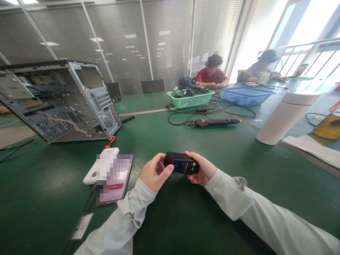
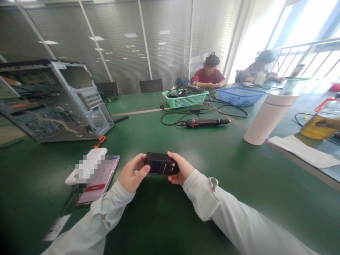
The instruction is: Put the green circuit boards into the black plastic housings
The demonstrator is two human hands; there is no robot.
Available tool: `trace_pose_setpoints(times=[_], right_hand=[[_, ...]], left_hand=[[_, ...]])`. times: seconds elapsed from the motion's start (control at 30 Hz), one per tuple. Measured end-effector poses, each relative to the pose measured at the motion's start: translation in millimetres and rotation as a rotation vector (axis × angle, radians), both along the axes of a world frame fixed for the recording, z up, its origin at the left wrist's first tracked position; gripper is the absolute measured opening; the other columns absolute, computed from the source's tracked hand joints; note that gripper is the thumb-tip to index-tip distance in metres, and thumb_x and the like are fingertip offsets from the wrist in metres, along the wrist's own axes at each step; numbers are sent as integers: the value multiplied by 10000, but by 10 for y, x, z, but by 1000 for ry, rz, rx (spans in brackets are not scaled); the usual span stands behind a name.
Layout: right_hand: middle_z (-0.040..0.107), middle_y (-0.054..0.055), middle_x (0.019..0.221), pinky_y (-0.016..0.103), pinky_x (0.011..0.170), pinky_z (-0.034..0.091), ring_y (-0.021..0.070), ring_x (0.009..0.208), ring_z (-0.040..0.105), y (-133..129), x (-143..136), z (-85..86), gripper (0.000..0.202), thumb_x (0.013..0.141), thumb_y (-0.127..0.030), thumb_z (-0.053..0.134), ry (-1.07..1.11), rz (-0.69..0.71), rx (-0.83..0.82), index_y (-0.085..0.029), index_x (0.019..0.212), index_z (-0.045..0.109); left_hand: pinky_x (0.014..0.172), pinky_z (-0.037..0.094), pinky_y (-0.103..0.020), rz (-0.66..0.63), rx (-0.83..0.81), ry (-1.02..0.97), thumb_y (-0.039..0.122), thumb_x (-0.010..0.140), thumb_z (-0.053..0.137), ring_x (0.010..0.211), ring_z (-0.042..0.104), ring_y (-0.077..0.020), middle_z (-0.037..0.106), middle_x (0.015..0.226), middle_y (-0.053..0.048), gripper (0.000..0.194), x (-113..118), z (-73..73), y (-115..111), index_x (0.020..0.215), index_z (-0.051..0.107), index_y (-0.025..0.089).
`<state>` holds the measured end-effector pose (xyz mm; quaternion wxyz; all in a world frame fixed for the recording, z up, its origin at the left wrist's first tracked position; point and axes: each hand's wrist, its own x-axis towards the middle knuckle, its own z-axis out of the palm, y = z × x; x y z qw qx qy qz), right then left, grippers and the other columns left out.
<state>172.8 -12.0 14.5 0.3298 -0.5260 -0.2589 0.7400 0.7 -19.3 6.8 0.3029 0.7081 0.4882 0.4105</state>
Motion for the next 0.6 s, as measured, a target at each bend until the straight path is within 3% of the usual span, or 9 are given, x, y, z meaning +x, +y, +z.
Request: trace_pose_setpoints(times=[0.1, 0.2, 0.4, 0.5, 0.6], right_hand=[[431, -8, 461, 144, 295, 317, 96, 331, 445, -4, 8, 19, 483, 944, -519, 266, 6, 31, -10, -142, 687, 425], [421, -14, 461, 144, 311, 309, 96, 331, 436, -9, 19, 34, 525, 935, -577, 182, 31, 63, 9, -158, 699, 395], [318, -49, 374, 144, 301, 247, 101, 284, 345, -23, 11, 12, 572, 896, -667, 95, 74, 180, 66, -187, 718, 349], [297, -53, 364, 148, 296, 253, 103, 277, 333, -18, 13, -20, 586, 891, -675, 81, 93, 212, 89, -188, 740, 369], [377, -43, 434, 143, 309, 302, 101, 313, 412, 8, 25, -38, 522, 913, -639, 162, 66, 134, 77, -184, 770, 372]], left_hand=[[528, 382, -247, 36, -59, -85, 473, 718, 550, 545, 511, -135, 593, 661, -3, 315, 17, -20, 23, 837, 594, 185], [490, 372, -243, 104, -132, -200, 498, 721, 528, 473, 486, -125, 554, 543, 20, 302, 27, -47, 55, 707, 564, 198], [459, 346, -271, 241, -248, -195, 605, 755, 385, 371, 443, -132, 472, 360, -14, 554, 3, -84, 125, 380, 462, 205], [444, 341, -269, 267, -299, -188, 621, 757, 360, 355, 444, -132, 464, 337, -34, 603, -2, -74, 136, 332, 456, 205], [426, 330, -251, 261, -280, -203, 612, 751, 390, 329, 408, -110, 433, 315, -7, 558, 5, -62, 133, 372, 441, 205]])
